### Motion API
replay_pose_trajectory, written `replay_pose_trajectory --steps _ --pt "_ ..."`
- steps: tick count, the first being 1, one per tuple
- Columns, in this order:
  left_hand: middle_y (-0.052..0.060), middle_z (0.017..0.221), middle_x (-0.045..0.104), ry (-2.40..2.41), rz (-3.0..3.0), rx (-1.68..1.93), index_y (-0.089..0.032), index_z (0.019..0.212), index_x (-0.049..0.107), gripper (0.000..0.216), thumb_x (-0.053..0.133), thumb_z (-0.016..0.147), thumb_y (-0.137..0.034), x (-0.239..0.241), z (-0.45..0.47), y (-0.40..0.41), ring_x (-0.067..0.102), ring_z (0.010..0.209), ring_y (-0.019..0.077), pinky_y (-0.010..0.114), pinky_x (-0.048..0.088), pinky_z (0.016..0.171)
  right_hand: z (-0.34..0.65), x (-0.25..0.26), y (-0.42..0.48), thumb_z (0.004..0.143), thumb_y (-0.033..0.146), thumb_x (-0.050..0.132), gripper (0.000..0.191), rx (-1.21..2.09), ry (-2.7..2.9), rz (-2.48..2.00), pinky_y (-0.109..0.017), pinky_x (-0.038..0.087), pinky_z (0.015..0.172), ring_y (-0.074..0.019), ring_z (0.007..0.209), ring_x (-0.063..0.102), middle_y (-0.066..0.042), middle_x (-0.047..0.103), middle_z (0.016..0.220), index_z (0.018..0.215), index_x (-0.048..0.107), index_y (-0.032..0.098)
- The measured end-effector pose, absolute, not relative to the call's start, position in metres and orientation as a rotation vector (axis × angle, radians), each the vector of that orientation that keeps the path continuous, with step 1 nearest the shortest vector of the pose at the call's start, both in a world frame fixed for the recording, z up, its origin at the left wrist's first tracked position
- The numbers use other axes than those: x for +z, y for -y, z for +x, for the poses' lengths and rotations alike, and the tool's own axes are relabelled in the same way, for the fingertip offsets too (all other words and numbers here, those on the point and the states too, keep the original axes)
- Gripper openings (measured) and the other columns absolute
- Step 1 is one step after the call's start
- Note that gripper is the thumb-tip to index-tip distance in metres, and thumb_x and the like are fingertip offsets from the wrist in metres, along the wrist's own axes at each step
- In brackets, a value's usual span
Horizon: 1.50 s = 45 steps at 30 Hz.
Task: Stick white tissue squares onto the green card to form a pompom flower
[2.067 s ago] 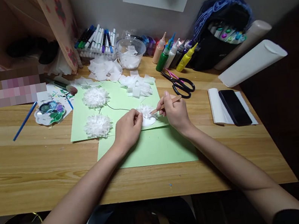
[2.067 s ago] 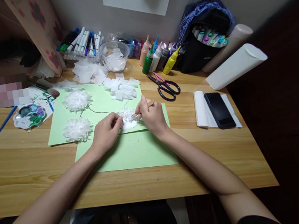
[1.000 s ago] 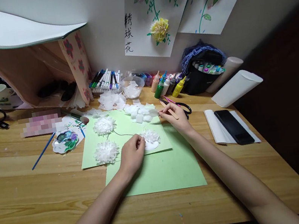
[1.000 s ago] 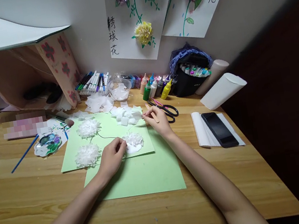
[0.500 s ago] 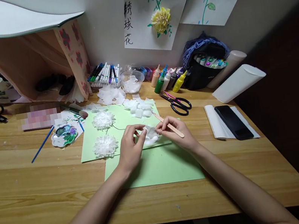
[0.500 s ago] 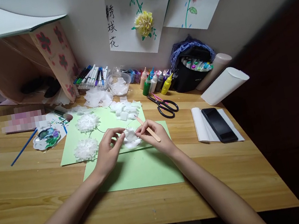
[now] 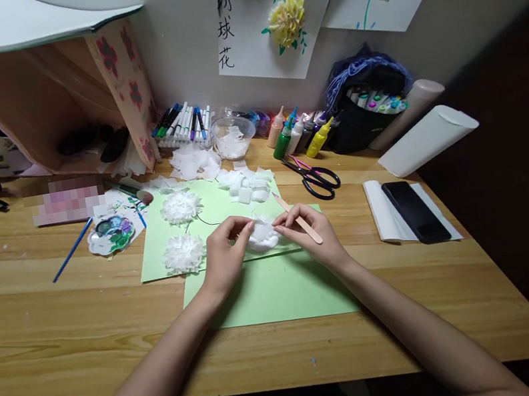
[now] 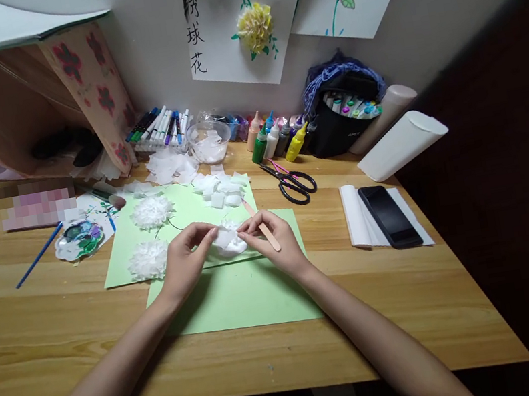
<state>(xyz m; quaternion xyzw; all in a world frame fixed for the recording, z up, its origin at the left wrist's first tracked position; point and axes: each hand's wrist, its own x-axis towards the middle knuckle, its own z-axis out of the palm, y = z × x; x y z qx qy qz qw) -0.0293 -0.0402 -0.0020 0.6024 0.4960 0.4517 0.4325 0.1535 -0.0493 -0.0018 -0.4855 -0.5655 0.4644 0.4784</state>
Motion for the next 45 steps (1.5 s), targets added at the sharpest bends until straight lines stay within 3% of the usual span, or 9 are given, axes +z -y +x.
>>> replay_pose_trajectory --steps 9,15,20,25,29,35,40,45 --pt "0.003 0.091 0.07 -1.142 1.399 1.128 -0.019 0.092 0.068 0.017 0.062 0.081 -0.031 -0.008 -0.027 0.042 0.063 0.083 0.0143 0.026 0.049 0.076 0.148 0.0 0.055 0.07 0.029 0.075 0.025 1.051 1.358 -1.259 -0.03 0.048 0.069 -0.0159 0.073 0.06 -0.002 0.062 0.077 0.069 0.052 0.02" --pt "0.004 0.085 0.069 -1.151 1.298 1.158 -0.017 0.088 0.065 0.016 0.066 0.076 -0.028 -0.008 -0.028 0.038 0.064 0.079 0.0149 0.027 0.051 0.072 0.151 0.0 0.053 0.073 0.029 0.073 0.024 1.042 1.328 -1.25 -0.031 0.05 0.068 -0.0164 0.072 0.061 -0.002 0.062 0.074 0.068 0.051 0.02" --pt "0.003 0.085 0.066 -1.364 1.473 1.243 -0.018 0.086 0.061 0.009 0.058 0.083 -0.026 -0.009 -0.033 0.034 0.062 0.079 0.0151 0.029 0.051 0.074 0.156 0.001 0.051 0.072 0.029 0.073 0.025 0.996 1.314 -1.258 -0.032 0.051 0.07 -0.0167 0.072 0.062 -0.002 0.063 0.074 0.069 0.05 0.02" --pt "0.011 0.104 0.061 -1.729 1.956 1.168 -0.017 0.101 0.058 0.019 0.043 0.089 -0.016 -0.009 -0.031 0.026 0.056 0.095 0.0229 0.038 0.045 0.082 0.16 0.004 0.05 0.074 0.026 0.071 0.022 0.911 1.387 -1.268 -0.032 0.049 0.071 -0.0173 0.075 0.061 -0.003 0.063 0.075 0.069 0.05 0.02" --pt "0.014 0.117 0.054 -1.613 2.161 1.114 -0.015 0.11 0.059 0.025 0.043 0.092 -0.023 -0.002 -0.027 0.028 0.048 0.11 0.0261 0.041 0.039 0.093 0.16 0.005 0.054 0.077 0.022 0.067 0.018 0.832 1.566 -1.236 -0.031 0.048 0.069 -0.017 0.073 0.062 -0.002 0.063 0.075 0.07 0.051 0.021" --pt "0.005 0.105 0.065 -1.133 2.102 0.853 -0.024 0.102 0.064 0.024 0.051 0.089 -0.038 0.005 -0.033 0.038 0.052 0.103 0.021 0.038 0.039 0.093 0.163 0.005 0.057 0.08 0.019 0.062 0.014 0.865 1.843 -1.103 -0.031 0.049 0.07 -0.0167 0.073 0.063 -0.002 0.065 0.078 0.072 0.052 0.022" --pt "0.001 0.082 0.07 -1.109 1.912 0.819 -0.022 0.08 0.067 0.016 0.058 0.084 -0.035 0.003 -0.037 0.037 0.06 0.081 0.0176 0.034 0.044 0.08 0.166 0.005 0.056 0.08 0.017 0.061 0.012 0.892 1.887 -1.085 -0.031 0.048 0.068 -0.0161 0.071 0.062 -0.002 0.065 0.078 0.072 0.052 0.022" --pt "0.001 0.077 0.07 -1.128 1.89 0.828 -0.022 0.074 0.066 0.013 0.061 0.082 -0.031 -0.004 -0.033 0.038 0.061 0.075 0.0167 0.032 0.044 0.074 0.166 0.005 0.056 0.079 0.03 0.066 0.015 0.924 1.861 -1.167 -0.031 0.047 0.066 -0.0166 0.07 0.059 -0.003 0.064 0.076 0.073 0.055 0.021"
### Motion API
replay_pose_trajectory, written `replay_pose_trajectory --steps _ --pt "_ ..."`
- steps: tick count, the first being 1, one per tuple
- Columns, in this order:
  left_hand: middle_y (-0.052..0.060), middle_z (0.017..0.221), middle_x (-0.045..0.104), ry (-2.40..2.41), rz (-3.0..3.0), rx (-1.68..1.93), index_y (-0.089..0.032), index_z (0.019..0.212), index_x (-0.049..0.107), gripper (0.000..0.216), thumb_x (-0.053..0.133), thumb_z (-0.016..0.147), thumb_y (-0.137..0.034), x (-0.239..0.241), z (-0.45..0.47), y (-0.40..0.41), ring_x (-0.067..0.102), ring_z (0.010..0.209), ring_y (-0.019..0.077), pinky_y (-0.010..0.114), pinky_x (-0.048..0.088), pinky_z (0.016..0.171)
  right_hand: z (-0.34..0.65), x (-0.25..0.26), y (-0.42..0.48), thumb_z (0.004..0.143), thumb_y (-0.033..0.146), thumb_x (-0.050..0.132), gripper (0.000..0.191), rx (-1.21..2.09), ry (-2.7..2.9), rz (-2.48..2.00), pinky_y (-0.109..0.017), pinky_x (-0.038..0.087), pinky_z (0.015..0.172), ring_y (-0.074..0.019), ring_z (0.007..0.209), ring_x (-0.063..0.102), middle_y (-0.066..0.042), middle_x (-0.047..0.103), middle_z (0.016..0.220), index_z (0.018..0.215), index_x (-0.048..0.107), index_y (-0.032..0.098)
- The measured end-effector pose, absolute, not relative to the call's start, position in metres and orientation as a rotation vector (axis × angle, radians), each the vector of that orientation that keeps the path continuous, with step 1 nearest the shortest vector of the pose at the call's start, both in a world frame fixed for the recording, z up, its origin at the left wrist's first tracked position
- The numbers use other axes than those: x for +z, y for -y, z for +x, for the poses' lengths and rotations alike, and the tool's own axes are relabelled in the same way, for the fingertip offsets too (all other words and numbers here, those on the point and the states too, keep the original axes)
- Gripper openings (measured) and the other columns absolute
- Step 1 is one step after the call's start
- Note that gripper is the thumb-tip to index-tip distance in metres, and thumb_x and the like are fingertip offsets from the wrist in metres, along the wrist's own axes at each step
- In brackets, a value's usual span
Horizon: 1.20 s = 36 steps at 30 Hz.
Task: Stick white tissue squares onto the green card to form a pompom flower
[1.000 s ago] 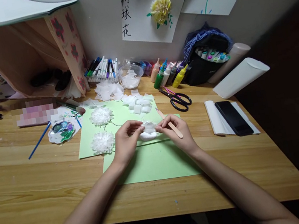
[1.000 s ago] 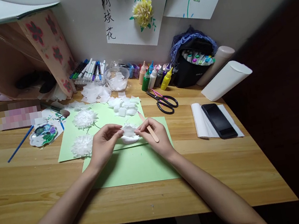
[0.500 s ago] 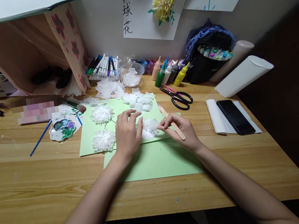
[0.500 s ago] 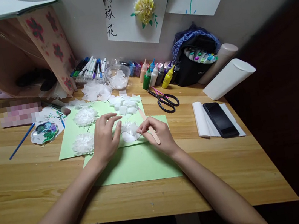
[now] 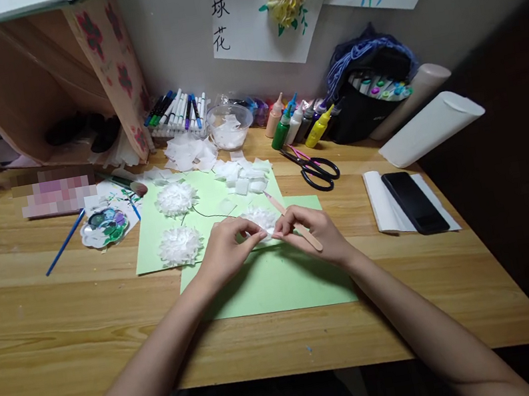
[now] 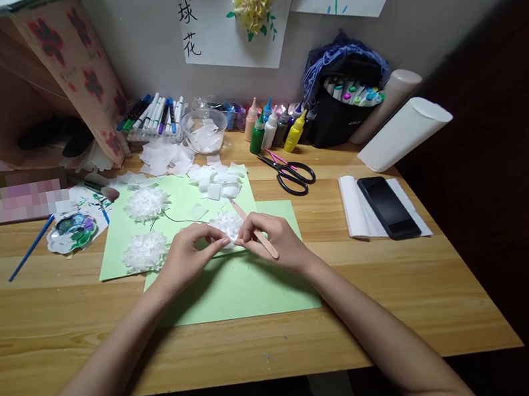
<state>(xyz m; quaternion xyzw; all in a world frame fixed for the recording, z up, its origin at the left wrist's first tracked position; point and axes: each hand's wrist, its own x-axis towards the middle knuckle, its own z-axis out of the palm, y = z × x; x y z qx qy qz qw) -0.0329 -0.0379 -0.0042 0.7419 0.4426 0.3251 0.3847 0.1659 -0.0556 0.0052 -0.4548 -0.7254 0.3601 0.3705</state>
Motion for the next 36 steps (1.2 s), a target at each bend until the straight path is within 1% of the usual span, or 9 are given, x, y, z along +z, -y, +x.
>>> replay_pose_trajectory --steps 2,4,6,7,10,13,20,29,36 --pt "0.0 0.078 0.07 -1.174 1.93 0.849 -0.023 0.074 0.066 0.011 0.063 0.081 -0.031 -0.007 -0.03 0.039 0.06 0.076 0.0168 0.033 0.043 0.076 0.166 0.004 0.056 0.082 0.043 0.06 0.022 0.957 1.797 -1.163 -0.03 0.046 0.064 -0.0162 0.069 0.058 -0.003 0.062 0.076 0.078 0.057 0.021" --pt "0.0 0.077 0.069 -1.244 1.981 0.873 -0.023 0.074 0.065 0.01 0.064 0.08 -0.031 -0.01 -0.026 0.04 0.059 0.078 0.0173 0.035 0.041 0.078 0.166 0.002 0.058 0.088 0.054 0.045 0.035 0.996 1.693 -1.109 -0.031 0.045 0.062 -0.0163 0.067 0.056 -0.003 0.06 0.074 0.088 0.059 0.022" --pt "-0.001 0.076 0.068 -1.308 2.022 0.893 -0.023 0.074 0.065 0.01 0.065 0.08 -0.031 -0.013 -0.023 0.04 0.058 0.078 0.0176 0.036 0.039 0.079 0.166 0.0 0.06 0.091 0.058 0.032 0.045 0.978 1.591 -1.057 -0.031 0.044 0.059 -0.0166 0.064 0.054 -0.003 0.058 0.071 0.094 0.059 0.023" --pt "-0.001 0.076 0.068 -1.335 2.032 0.902 -0.023 0.074 0.064 0.01 0.065 0.08 -0.031 -0.014 -0.022 0.04 0.057 0.077 0.0176 0.036 0.038 0.079 0.167 -0.001 0.061 0.091 0.058 0.03 0.046 0.942 1.56 -1.055 -0.031 0.043 0.058 -0.0167 0.061 0.053 -0.003 0.057 0.068 0.092 0.06 0.023" --pt "0.0 0.077 0.067 -1.397 2.029 0.926 -0.022 0.075 0.063 0.009 0.064 0.081 -0.03 -0.016 -0.02 0.037 0.056 0.077 0.0177 0.036 0.038 0.078 0.168 -0.002 0.064 0.093 0.056 0.027 0.05 0.805 1.577 -1.112 -0.032 0.041 0.055 -0.0161 0.054 0.049 -0.003 0.054 0.059 0.073 0.059 0.023" --pt "0.0 0.077 0.066 -1.415 2.016 0.917 -0.021 0.077 0.063 0.009 0.063 0.081 -0.029 -0.018 -0.019 0.035 0.056 0.076 0.0175 0.035 0.039 0.077 0.169 -0.002 0.066 0.093 0.054 0.025 0.053 0.721 1.726 -1.134 -0.032 0.041 0.055 -0.0154 0.05 0.047 -0.002 0.051 0.055 0.065 0.057 0.023" --pt "0.0 0.076 0.065 -1.427 1.96 0.936 -0.021 0.076 0.063 0.01 0.062 0.081 -0.029 -0.019 -0.019 0.033 0.055 0.073 0.0164 0.032 0.04 0.073 0.164 -0.004 0.063 0.095 0.049 0.023 0.05 0.641 1.971 -1.086 -0.03 0.04 0.058 -0.0151 0.053 0.05 -0.002 0.053 0.057 0.067 0.055 0.023" --pt "0.0 0.077 0.065 -1.426 1.959 0.934 -0.02 0.078 0.062 0.009 0.061 0.082 -0.028 -0.02 -0.018 0.033 0.054 0.074 0.0162 0.031 0.04 0.073 0.159 -0.009 0.061 0.097 0.043 0.026 0.043 0.6 1.99 -1.123 -0.03 0.039 0.06 -0.0155 0.055 0.051 -0.002 0.052 0.06 0.07 0.054 0.023" --pt "0.003 0.08 0.061 -1.579 1.812 0.994 -0.019 0.079 0.057 0.022 0.041 0.092 -0.028 -0.017 -0.021 0.033 0.053 0.076 0.0172 0.03 0.038 0.07 0.154 -0.008 0.055 0.096 0.045 0.029 0.045 0.738 1.864 -1.19 -0.029 0.037 0.057 -0.0138 0.053 0.048 -0.001 0.05 0.058 0.068 0.055 0.021"
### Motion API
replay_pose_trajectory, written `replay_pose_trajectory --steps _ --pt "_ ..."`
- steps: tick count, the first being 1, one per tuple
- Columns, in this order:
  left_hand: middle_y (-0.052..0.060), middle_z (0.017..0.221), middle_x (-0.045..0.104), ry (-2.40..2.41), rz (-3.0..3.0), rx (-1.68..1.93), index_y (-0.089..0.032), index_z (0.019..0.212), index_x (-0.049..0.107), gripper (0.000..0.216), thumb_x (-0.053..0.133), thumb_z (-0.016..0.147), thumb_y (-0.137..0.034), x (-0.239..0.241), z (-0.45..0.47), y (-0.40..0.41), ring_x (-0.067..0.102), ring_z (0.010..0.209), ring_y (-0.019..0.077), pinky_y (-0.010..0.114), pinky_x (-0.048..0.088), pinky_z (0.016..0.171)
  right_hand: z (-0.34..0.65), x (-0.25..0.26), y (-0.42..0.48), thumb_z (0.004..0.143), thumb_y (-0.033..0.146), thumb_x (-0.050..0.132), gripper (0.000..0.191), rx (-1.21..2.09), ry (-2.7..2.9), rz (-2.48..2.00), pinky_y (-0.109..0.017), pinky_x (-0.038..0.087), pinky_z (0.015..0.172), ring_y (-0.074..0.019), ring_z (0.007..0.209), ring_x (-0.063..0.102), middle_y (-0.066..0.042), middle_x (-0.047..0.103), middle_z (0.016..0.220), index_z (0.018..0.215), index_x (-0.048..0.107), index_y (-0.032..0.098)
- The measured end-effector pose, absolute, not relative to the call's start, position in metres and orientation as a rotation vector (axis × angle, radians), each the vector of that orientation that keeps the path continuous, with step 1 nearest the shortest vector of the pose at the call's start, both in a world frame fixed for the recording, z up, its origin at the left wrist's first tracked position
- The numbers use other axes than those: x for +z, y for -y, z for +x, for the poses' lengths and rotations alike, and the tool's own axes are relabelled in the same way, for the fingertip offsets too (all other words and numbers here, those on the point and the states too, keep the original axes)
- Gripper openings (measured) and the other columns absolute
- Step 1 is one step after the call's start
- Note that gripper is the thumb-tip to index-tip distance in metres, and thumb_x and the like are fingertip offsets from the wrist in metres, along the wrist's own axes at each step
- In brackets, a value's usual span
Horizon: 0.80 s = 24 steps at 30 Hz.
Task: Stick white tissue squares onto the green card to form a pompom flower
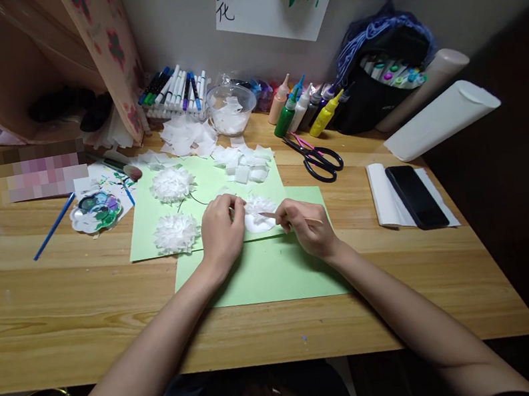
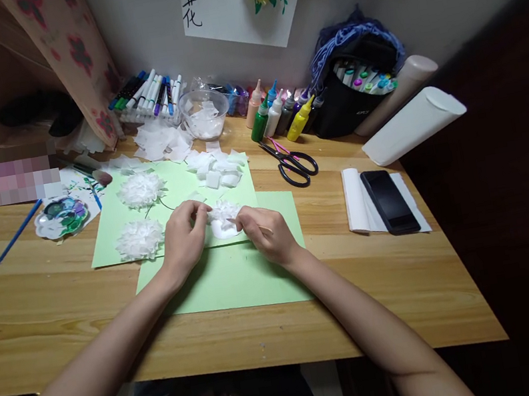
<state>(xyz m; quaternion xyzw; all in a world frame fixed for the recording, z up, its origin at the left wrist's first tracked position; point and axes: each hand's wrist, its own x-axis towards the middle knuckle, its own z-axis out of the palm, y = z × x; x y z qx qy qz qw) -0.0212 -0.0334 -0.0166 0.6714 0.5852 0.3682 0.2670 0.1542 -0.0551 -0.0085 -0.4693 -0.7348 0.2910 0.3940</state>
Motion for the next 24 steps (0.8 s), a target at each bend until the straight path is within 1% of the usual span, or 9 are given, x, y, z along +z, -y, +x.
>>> replay_pose_trajectory --steps 6,10,16,19,24 --pt "0.003 0.081 0.061 -1.608 1.661 0.977 -0.019 0.078 0.054 0.024 0.037 0.093 -0.026 -0.012 -0.023 0.036 0.054 0.076 0.0161 0.028 0.036 0.066 0.15 -0.004 0.044 0.096 0.047 0.032 0.047 0.908 1.71 -1.254 -0.026 0.035 0.05 -0.011 0.046 0.046 0.002 0.046 0.049 0.064 0.054 0.019" --pt "0.002 0.079 0.061 -1.61 1.646 0.952 -0.019 0.078 0.053 0.024 0.036 0.092 -0.026 -0.01 -0.022 0.037 0.054 0.074 0.0159 0.028 0.036 0.066 0.143 0.003 0.034 0.093 0.051 0.035 0.049 0.955 1.653 -1.32 -0.024 0.037 0.049 -0.0099 0.043 0.047 0.003 0.046 0.044 0.06 0.052 0.019" --pt "0.002 0.075 0.059 -1.637 1.685 0.893 -0.019 0.076 0.052 0.026 0.033 0.093 -0.028 -0.012 -0.023 0.036 0.053 0.072 0.016 0.028 0.035 0.064 0.132 0.01 0.014 0.09 0.057 0.038 0.053 0.966 1.582 -1.44 -0.021 0.036 0.041 -0.0096 0.035 0.047 0.004 0.043 0.034 0.055 0.049 0.019" --pt "0.002 0.074 0.059 -1.682 1.731 0.842 -0.02 0.076 0.051 0.026 0.032 0.093 -0.026 -0.013 -0.024 0.036 0.052 0.071 0.0163 0.029 0.034 0.063 0.13 0.009 0.013 0.089 0.056 0.039 0.054 0.956 1.572 -1.422 -0.021 0.036 0.041 -0.0089 0.034 0.046 0.004 0.044 0.033 0.054 0.051 0.018" --pt "0.003 0.077 0.061 -1.728 1.766 0.792 -0.02 0.074 0.049 0.025 0.032 0.092 -0.025 -0.013 -0.023 0.036 0.053 0.072 0.0168 0.029 0.034 0.063 0.136 0.003 0.024 0.089 0.055 0.041 0.052 0.975 1.306 -1.34 -0.02 0.032 0.036 -0.0078 0.032 0.046 0.004 0.046 0.036 0.055 0.052 0.018"
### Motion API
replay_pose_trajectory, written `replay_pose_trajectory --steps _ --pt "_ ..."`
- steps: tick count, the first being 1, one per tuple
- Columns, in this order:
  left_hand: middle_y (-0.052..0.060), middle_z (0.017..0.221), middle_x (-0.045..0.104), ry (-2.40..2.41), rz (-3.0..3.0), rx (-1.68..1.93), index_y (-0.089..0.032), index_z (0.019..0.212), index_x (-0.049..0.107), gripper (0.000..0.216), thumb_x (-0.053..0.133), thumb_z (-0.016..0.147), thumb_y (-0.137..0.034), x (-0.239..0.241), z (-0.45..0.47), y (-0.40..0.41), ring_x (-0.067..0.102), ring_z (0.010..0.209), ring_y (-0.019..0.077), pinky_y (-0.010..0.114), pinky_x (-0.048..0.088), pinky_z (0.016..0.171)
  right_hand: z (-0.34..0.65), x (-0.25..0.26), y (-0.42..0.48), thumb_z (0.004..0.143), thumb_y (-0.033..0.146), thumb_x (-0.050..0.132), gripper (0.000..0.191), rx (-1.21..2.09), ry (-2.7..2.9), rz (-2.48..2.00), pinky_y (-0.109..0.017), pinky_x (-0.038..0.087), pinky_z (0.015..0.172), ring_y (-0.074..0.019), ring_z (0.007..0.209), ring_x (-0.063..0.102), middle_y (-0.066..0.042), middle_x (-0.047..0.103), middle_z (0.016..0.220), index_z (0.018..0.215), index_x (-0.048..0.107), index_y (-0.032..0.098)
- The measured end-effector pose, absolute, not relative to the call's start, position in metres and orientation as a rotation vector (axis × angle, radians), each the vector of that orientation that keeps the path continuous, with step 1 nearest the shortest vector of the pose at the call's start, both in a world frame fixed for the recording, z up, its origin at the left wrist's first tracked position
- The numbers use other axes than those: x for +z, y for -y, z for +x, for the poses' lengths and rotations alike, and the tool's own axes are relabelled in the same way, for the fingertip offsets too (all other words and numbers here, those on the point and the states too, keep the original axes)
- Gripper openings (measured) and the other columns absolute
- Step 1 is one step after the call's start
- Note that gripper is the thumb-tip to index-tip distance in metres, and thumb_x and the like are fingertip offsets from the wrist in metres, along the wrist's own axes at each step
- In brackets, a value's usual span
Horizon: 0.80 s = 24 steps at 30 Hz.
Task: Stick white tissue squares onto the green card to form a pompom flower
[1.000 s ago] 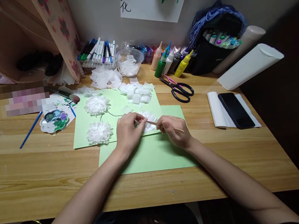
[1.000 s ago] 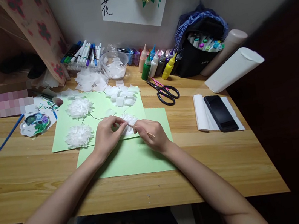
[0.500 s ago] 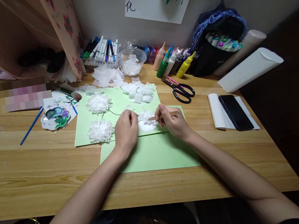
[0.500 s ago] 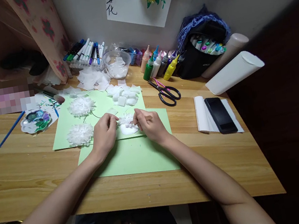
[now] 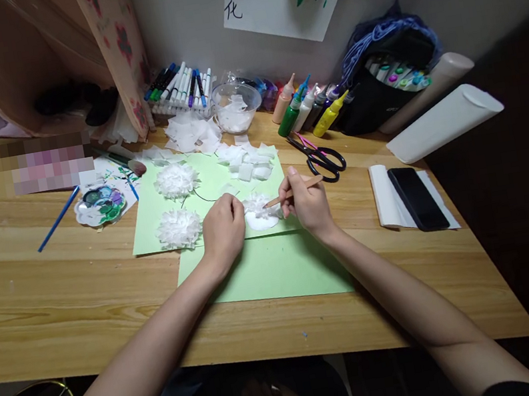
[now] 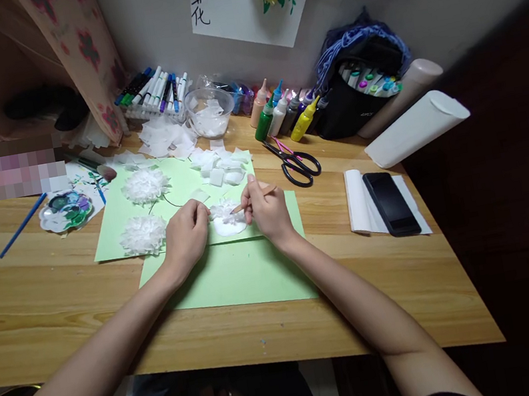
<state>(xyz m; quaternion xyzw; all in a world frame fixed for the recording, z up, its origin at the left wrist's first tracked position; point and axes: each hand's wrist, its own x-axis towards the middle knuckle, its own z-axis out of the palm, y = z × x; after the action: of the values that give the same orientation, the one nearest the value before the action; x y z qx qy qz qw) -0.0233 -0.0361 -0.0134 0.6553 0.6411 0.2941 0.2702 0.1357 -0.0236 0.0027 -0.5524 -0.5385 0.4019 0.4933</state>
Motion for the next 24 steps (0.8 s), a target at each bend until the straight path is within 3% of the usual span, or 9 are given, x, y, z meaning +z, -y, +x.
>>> replay_pose_trajectory --steps 24 --pt "0.003 0.075 0.061 -1.74 1.799 0.787 -0.02 0.071 0.046 0.025 0.031 0.091 -0.025 -0.0155 -0.0232 0.0341 0.052 0.07 0.0167 0.029 0.032 0.061 0.1338 -0.0017 0.0303 0.091 0.053 0.038 0.051 0.907 1.377 -1.352 -0.022 0.035 0.041 -0.0075 0.035 0.047 0.004 0.047 0.038 0.056 0.051 0.018"
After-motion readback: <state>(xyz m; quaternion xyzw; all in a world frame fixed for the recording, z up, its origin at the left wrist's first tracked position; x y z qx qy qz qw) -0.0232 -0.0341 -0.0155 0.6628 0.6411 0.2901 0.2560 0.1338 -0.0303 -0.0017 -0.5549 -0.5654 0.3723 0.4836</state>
